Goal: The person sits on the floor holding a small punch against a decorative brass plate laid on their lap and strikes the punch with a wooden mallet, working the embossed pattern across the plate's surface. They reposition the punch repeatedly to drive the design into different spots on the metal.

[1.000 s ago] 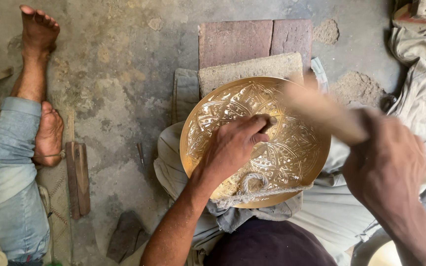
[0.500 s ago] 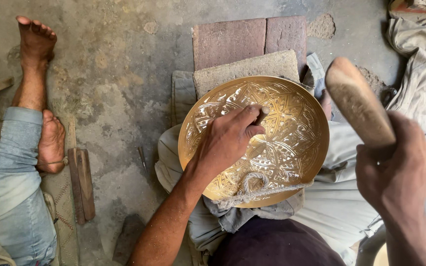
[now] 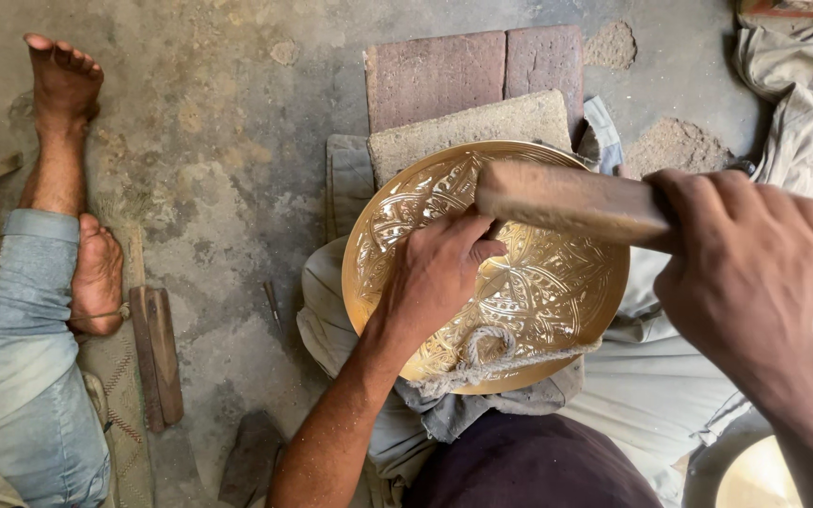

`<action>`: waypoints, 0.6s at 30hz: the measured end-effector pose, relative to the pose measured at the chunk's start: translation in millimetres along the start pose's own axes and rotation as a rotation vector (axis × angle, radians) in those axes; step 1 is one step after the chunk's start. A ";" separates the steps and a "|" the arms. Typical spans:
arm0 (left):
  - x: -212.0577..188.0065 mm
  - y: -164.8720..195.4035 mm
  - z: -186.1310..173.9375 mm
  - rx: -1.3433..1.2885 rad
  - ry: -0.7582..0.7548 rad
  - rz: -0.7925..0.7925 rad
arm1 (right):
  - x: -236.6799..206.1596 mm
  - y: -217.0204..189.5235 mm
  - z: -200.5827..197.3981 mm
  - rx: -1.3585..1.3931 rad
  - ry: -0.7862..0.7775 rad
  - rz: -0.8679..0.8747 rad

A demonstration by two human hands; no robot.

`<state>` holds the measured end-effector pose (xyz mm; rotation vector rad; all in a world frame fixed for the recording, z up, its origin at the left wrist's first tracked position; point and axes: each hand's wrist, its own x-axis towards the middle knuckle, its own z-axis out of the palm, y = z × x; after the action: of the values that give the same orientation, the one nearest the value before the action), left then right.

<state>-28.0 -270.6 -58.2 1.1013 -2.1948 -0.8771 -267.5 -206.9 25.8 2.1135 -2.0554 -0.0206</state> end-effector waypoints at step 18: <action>-26.5 6.5 2.9 -0.123 0.245 -0.080 | 11.7 -22.3 -36.7 0.338 0.159 0.014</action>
<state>-19.2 -244.7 -59.6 1.1769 -1.8845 -0.8501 -239.8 -213.4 60.0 2.1982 -2.0978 0.5152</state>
